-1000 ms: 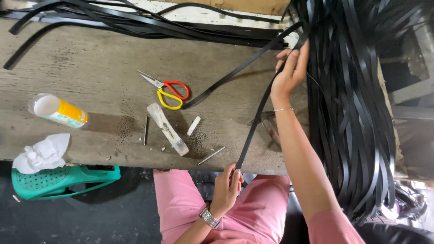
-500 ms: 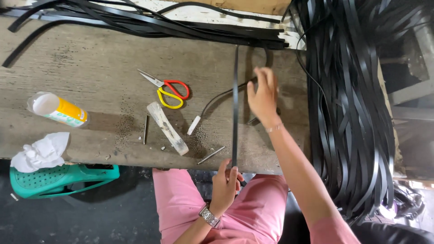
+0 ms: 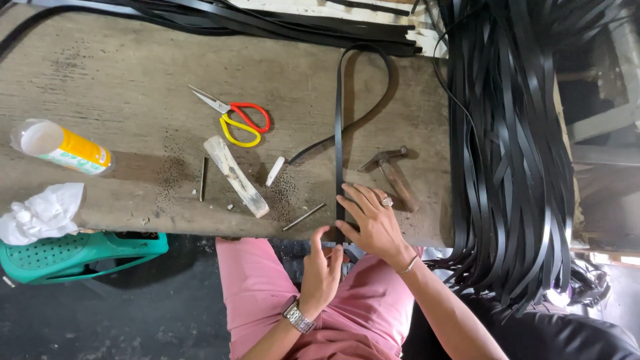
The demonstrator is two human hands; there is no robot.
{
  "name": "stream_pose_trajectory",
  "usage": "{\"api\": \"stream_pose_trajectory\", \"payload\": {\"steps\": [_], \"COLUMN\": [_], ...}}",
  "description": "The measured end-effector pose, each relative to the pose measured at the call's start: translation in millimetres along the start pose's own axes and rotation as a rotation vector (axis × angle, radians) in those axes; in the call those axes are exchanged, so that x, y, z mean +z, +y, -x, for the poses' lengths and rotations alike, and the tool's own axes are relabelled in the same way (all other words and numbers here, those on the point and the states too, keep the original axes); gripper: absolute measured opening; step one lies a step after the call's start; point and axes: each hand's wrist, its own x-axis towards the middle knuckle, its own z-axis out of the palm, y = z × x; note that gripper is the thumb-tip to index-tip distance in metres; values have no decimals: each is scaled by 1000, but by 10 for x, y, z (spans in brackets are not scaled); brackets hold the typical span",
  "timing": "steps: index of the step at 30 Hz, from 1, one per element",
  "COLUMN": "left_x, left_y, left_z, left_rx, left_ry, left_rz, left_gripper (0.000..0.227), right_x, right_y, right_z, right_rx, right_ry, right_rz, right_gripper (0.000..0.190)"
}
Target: Using a hammer and a metal punch to create a series of holes along a leather strip on a workbench.
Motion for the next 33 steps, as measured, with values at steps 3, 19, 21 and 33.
{"api": "stream_pose_trajectory", "payload": {"steps": [3,19,21,33], "left_x": [-46,-540,-565,-564], "left_y": [1,-7,-24,264], "left_z": [51,-429,-473,-735], "left_rx": [-3,517,490,246], "left_ry": [-44,368,299,-140], "left_rz": [-99,-1021,-1050,-1226], "left_gripper": [42,16,16,15], "right_x": [22,108,122,144], "right_y": [-29,87,103,52], "right_z": [25,91,98,73], "right_rx": [7,57,8,12], "right_ry": [8,-1,54,92], "right_rz": [51,-38,-32,55], "right_gripper": [43,65,58,75]}}
